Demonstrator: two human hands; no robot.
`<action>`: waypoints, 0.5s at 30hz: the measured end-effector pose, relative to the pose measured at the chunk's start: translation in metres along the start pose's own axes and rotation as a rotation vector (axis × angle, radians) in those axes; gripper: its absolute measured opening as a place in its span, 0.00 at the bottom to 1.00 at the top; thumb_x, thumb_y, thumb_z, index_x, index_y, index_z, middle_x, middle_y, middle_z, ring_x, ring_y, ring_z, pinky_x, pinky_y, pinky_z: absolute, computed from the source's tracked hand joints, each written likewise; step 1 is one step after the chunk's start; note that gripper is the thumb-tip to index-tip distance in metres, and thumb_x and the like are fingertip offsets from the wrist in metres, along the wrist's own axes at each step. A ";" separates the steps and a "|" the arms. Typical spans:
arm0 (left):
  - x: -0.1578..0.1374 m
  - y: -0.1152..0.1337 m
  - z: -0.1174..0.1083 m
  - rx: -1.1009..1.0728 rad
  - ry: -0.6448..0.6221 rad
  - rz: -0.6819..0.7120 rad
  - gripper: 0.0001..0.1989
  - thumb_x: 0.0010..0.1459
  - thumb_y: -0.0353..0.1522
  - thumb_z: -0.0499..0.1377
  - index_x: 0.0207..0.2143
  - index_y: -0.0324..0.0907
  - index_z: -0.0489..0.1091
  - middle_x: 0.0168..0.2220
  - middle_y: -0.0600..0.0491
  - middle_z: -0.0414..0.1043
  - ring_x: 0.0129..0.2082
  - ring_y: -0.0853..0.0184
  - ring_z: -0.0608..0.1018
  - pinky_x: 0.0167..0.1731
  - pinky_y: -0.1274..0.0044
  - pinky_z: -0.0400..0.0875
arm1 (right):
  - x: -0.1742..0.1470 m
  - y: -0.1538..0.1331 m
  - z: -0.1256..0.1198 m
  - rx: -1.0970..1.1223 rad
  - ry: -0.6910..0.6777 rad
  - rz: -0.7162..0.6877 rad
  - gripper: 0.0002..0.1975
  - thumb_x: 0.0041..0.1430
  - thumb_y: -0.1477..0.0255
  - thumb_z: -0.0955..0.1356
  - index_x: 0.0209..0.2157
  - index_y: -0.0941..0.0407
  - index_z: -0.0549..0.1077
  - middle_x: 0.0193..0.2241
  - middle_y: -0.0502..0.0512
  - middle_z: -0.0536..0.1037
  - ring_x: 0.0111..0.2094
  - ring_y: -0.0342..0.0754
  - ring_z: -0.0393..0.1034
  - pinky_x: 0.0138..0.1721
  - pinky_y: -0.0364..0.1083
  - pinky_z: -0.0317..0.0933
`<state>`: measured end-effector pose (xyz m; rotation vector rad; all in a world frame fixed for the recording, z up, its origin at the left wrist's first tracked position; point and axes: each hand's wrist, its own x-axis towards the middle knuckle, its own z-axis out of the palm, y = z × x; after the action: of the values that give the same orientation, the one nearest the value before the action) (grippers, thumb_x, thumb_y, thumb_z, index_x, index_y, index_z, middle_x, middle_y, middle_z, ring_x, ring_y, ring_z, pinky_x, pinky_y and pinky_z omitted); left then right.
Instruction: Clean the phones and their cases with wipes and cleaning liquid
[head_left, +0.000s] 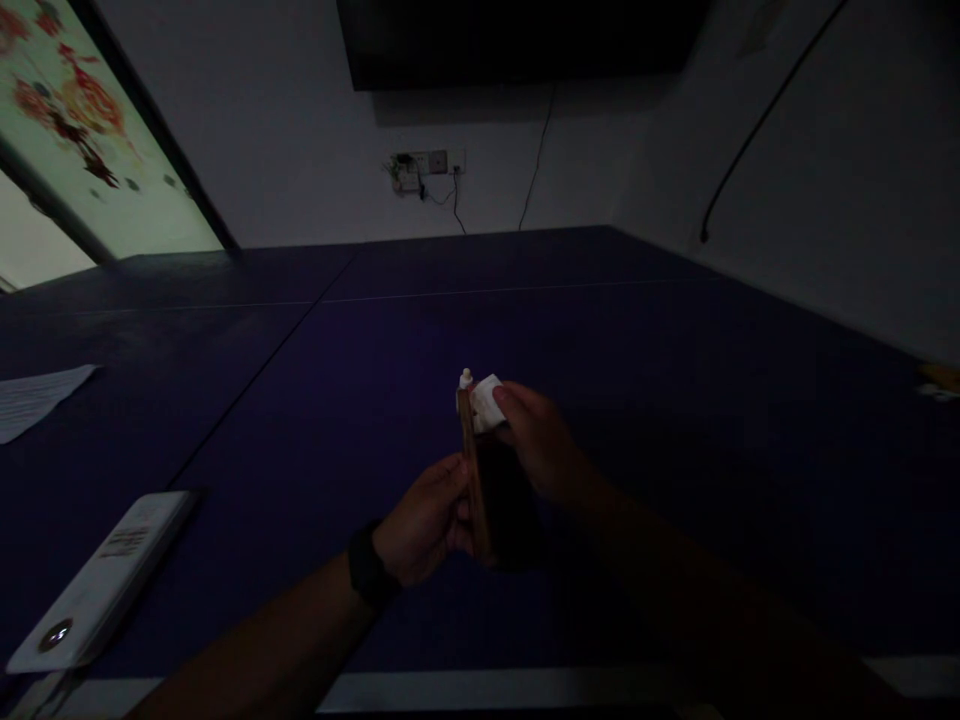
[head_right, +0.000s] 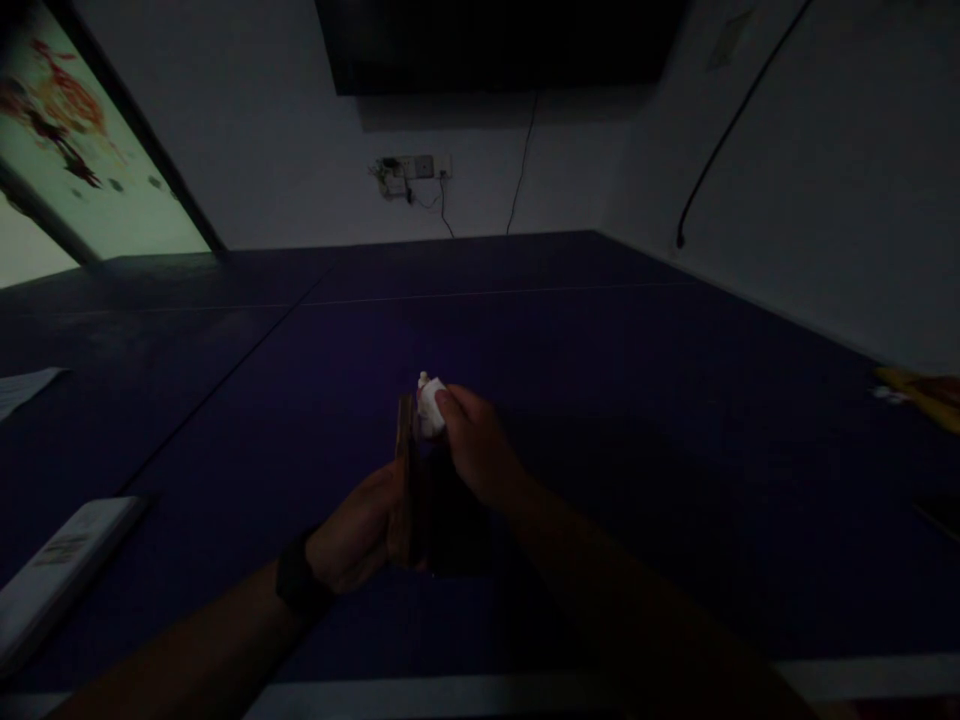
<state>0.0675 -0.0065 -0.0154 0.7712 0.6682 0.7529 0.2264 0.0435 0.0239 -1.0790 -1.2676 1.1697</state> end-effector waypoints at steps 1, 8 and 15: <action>0.000 0.000 0.000 -0.004 0.016 0.003 0.18 0.65 0.46 0.60 0.43 0.41 0.67 0.27 0.57 0.67 0.20 0.73 0.73 0.20 0.79 0.75 | 0.002 -0.003 -0.004 -0.008 0.019 -0.034 0.21 0.64 0.53 0.64 0.41 0.56 0.78 0.36 0.56 0.81 0.36 0.52 0.76 0.38 0.50 0.71; -0.002 -0.005 0.005 -0.037 0.040 0.022 0.19 0.64 0.47 0.59 0.45 0.42 0.65 0.26 0.58 0.67 0.18 0.72 0.73 0.18 0.78 0.74 | -0.002 -0.025 -0.018 -0.484 -0.161 -0.530 0.19 0.72 0.64 0.61 0.55 0.54 0.76 0.55 0.59 0.79 0.58 0.53 0.72 0.62 0.56 0.64; -0.004 -0.003 0.017 -0.057 0.170 0.060 0.20 0.64 0.50 0.58 0.42 0.42 0.67 0.23 0.59 0.67 0.15 0.74 0.68 0.12 0.82 0.63 | 0.000 -0.017 -0.011 -0.680 -0.324 -0.798 0.17 0.74 0.70 0.60 0.55 0.58 0.75 0.56 0.62 0.79 0.60 0.51 0.71 0.63 0.56 0.65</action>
<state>0.0788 -0.0176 -0.0078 0.6827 0.7762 0.8955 0.2380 0.0425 0.0405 -0.7023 -2.1743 0.2927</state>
